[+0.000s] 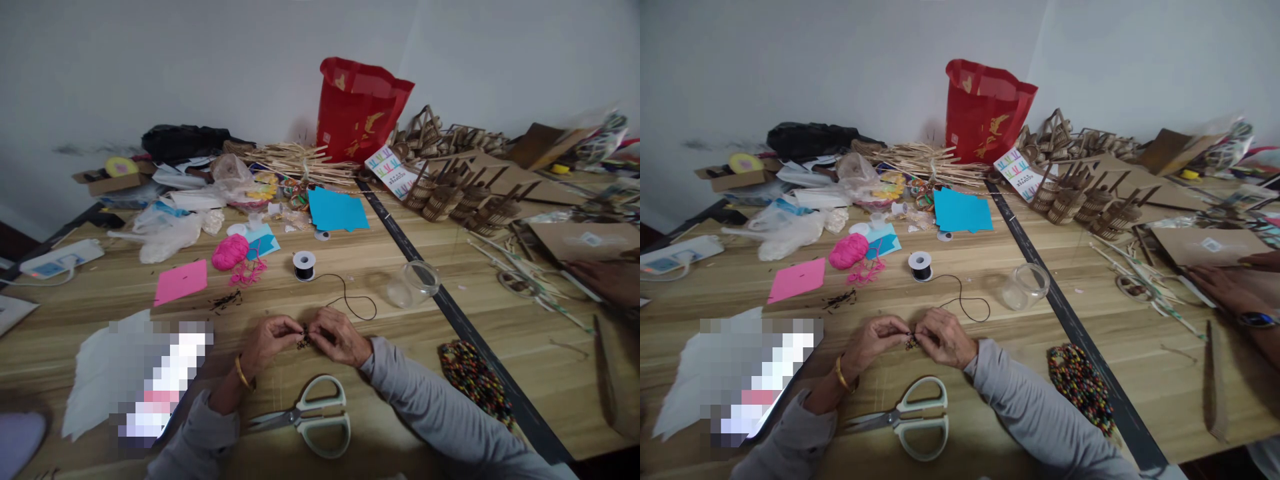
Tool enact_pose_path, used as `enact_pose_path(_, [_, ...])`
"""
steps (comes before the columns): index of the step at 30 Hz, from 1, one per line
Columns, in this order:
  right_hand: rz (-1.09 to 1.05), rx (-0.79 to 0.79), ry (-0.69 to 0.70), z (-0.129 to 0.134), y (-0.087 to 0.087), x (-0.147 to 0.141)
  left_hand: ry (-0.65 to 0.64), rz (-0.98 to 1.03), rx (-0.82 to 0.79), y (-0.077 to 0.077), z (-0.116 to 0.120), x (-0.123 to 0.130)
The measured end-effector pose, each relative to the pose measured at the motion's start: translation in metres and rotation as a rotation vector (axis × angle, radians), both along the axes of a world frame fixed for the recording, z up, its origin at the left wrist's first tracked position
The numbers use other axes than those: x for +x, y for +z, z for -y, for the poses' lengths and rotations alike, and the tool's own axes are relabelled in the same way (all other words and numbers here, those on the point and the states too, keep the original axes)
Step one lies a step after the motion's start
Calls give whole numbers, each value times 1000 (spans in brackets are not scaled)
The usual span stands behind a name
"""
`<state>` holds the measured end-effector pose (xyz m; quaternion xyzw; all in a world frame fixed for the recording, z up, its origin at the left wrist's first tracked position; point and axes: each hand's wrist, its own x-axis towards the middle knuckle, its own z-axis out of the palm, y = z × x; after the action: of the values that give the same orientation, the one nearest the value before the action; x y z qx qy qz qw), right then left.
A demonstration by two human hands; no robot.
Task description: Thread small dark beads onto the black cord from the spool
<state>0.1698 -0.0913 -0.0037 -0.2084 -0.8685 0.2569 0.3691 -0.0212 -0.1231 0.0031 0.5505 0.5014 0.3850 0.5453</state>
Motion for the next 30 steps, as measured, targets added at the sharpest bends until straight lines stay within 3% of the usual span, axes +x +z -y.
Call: enact_pose_path(30, [0,4,13,0,0,-1,-24,34,29,-5,-1,0])
